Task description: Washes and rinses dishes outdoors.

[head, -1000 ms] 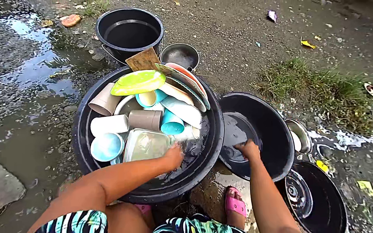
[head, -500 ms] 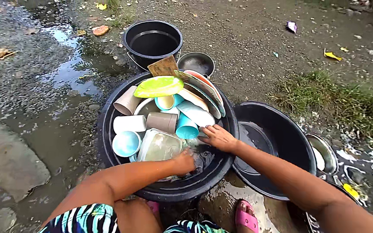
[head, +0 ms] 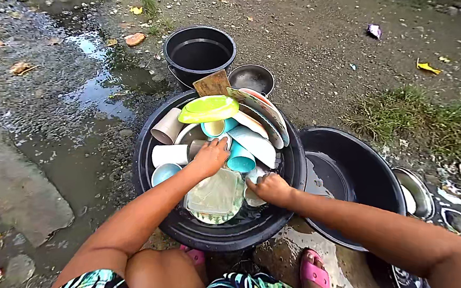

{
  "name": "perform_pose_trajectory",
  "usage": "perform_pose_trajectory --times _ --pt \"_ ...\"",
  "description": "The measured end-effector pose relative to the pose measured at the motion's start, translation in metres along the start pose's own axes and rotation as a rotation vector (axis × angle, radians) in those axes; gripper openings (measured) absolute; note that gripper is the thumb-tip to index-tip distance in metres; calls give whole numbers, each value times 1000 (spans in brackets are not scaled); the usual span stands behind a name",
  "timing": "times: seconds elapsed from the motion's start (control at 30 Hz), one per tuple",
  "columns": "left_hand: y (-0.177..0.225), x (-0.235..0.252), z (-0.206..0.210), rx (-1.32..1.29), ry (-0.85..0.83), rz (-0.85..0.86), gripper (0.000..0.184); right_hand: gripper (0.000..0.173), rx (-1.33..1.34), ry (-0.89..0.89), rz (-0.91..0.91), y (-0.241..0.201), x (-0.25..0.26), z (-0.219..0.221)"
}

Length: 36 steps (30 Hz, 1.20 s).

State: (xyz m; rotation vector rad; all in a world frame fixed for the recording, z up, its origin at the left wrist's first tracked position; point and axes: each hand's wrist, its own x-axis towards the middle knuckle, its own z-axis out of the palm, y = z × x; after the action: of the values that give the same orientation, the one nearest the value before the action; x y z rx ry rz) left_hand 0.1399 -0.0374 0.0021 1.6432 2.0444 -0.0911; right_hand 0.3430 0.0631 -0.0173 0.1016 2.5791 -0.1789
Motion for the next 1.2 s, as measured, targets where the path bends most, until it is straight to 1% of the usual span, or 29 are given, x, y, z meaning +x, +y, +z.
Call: perform_pose_trajectory --times 0.03,0.07,0.13,0.23,0.3,0.4,0.5,0.57,0.63,0.7,0.77,0.8,0.87,0.93,1.0,1.07,1.13,1.17,1.2 --pt "-3 1 -1 7 14 6 35 44 30 -110 75 -11 1 -5" --pt "-5 1 -3 10 16 8 35 45 52 -177 139 -20 4 -6" --pt "-8 0 -12 15 16 0 36 41 70 -260 257 -32 16 -7" --pt "-12 -5 -20 15 40 -14 39 35 98 -270 349 -38 32 -5" --pt "-13 -10 -24 5 79 14 39 34 114 -313 356 -38 35 -8" --pt "-14 -23 -36 -76 223 76 39 29 167 -317 361 -23 26 -22" --pt "-13 -36 -47 -181 357 63 43 26 329 -185 353 14 5 -47" --pt "-15 -39 -49 -241 380 28 45 24 495 -61 291 37 -15 -69" --pt "-16 -38 -47 -261 386 1 45 22 720 93 196 53 -39 -89" --pt "-13 -36 -44 -282 397 -2 46 22 1037 291 151 55 -58 -104" --pt "-4 -34 -38 -350 441 39 45 24 1331 500 125 42 -63 -115" --pt "2 -33 -36 -387 462 65 45 25 1450 616 100 32 -58 -118" --pt "15 -32 -33 -414 465 107 48 23 1652 784 32 10 -36 -121" --pt "26 -29 -32 -405 459 131 47 25 1834 904 -61 -8 -5 -124" --pt "34 -27 -31 -389 461 152 45 25 1959 971 -174 -20 25 -126" --pt "37 -23 -27 -345 498 177 46 24 2011 1037 -227 -31 45 -131" --pt "36 -20 -24 -282 542 195 48 39 1994 1106 -351 -31 61 -132" --pt "34 -18 -23 -282 564 202 47 39 1967 1103 -391 -28 67 -132" --pt "32 -16 -21 -305 597 216 47 38 1941 1108 -389 -26 72 -133"
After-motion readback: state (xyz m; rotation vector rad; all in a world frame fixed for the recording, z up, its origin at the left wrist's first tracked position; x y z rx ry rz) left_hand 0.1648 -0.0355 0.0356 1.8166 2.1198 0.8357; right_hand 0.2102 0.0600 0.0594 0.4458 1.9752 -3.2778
